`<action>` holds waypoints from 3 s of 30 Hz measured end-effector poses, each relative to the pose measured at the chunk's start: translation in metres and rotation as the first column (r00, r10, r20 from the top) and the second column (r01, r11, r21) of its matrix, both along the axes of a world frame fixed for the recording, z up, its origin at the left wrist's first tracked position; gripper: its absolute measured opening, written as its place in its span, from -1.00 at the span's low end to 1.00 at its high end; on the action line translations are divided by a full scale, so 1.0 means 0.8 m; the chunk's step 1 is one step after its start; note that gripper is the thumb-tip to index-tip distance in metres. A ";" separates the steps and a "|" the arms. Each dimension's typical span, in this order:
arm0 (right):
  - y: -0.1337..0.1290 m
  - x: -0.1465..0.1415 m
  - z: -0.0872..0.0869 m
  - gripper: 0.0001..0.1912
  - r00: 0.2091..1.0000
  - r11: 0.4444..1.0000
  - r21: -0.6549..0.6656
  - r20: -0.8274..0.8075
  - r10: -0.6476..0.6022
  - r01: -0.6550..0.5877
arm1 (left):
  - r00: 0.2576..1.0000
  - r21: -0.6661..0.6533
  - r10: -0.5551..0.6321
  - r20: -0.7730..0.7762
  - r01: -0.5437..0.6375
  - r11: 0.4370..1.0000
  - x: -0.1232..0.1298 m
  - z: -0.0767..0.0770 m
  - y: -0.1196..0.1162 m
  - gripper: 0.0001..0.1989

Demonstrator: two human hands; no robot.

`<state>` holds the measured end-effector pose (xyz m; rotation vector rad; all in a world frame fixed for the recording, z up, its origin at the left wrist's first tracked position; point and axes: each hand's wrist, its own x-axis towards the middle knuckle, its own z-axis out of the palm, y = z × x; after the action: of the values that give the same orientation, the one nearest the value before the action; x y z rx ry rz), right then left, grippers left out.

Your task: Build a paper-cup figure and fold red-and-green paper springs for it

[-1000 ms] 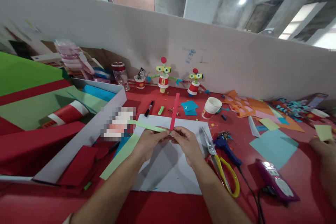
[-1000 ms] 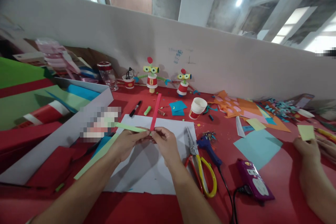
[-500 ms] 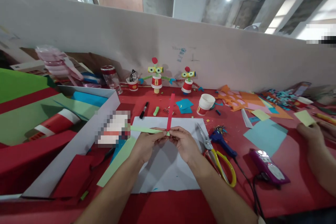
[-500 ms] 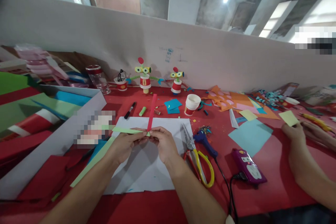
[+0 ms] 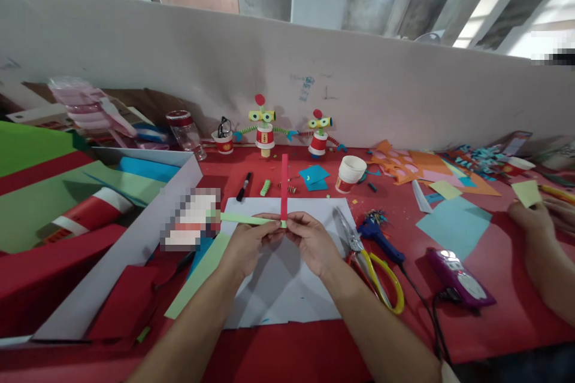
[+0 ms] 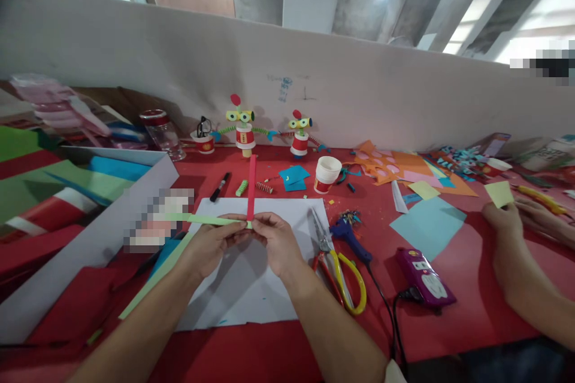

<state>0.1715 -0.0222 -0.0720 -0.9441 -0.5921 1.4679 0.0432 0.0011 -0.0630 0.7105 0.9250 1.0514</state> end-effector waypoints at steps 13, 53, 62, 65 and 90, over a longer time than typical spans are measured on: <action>-0.002 -0.002 0.010 -0.86 0.999 1.000 -0.009 0.042 0.004 -0.004 | 1.000 0.040 -0.007 -0.025 0.008 0.999 -0.002 0.003 -0.003 -0.79; -0.007 -0.006 0.006 -0.76 0.945 0.970 0.227 0.290 -0.153 0.088 | 1.000 0.130 0.003 -0.007 -0.002 0.991 -0.001 0.005 -0.005 -0.75; -0.012 -0.004 0.016 -0.73 0.961 0.972 0.227 0.253 -0.113 0.054 | 1.000 0.156 -0.004 0.019 0.001 0.988 0.000 0.004 -0.007 -0.80; -0.014 -0.004 0.017 -0.76 0.950 0.971 0.237 0.291 -0.114 0.043 | 1.000 0.172 0.014 0.019 -0.017 0.985 0.001 0.004 -0.008 -0.81; -0.007 0.003 0.012 -0.83 0.924 0.990 0.131 0.368 -0.105 0.061 | 0.993 0.159 -0.113 -0.017 0.114 0.981 0.003 0.007 -0.012 -0.76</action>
<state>0.1736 -0.0280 -0.0624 -1.1519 -0.8963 1.1682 0.0454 -0.0084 -0.0573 0.8917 0.8032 1.0293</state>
